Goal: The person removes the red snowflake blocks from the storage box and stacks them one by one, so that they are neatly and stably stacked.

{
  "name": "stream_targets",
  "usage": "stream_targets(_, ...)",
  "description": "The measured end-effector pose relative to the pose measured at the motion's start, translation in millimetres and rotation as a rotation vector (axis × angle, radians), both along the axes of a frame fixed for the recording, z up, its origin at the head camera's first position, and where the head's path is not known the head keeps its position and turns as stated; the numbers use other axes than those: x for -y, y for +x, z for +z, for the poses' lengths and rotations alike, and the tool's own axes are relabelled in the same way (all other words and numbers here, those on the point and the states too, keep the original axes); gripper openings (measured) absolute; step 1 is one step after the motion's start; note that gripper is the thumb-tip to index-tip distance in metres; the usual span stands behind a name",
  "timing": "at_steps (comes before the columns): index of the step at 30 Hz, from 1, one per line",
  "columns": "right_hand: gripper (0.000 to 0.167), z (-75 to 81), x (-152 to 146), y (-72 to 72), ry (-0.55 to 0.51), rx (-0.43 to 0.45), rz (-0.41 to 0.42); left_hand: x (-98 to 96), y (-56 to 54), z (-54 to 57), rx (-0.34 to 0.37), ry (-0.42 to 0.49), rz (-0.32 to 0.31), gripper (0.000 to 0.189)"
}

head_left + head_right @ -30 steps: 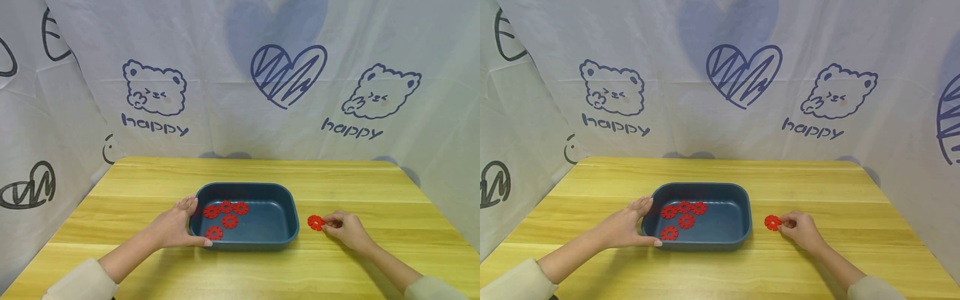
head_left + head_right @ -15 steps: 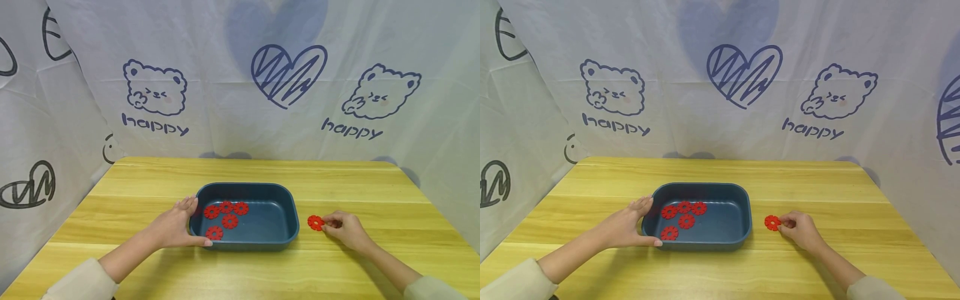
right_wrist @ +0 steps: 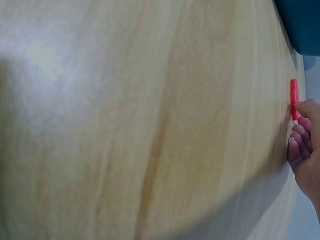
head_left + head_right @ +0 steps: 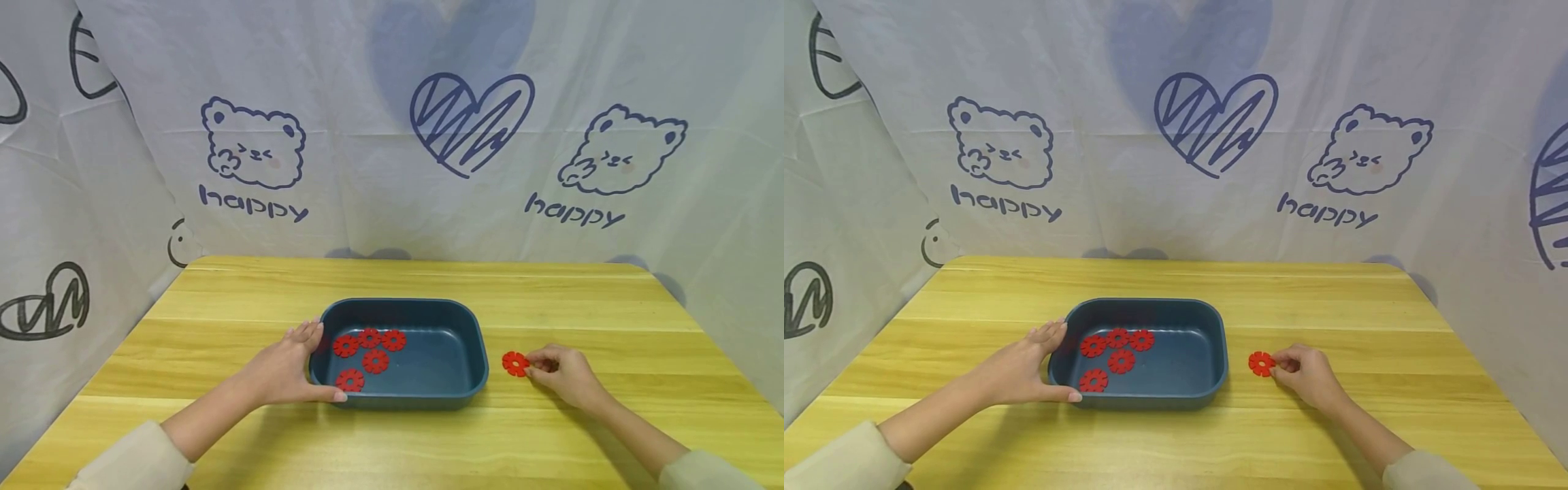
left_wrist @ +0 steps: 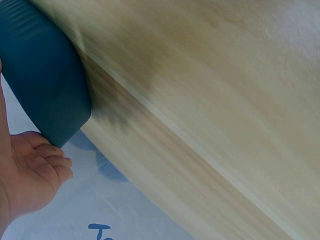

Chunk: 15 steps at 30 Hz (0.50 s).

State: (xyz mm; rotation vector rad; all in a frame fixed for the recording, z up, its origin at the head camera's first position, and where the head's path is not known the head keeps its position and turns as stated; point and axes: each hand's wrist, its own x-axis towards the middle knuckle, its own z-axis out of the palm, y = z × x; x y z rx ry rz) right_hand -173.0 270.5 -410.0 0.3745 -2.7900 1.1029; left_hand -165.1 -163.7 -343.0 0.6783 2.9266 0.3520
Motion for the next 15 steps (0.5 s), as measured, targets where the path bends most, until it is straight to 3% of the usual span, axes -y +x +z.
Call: stream_targets(15,0.013,-0.9,1.0,0.3,0.0,-0.007,-0.019,0.3,-0.4,-2.1,-0.009,-0.001,0.004,0.113)
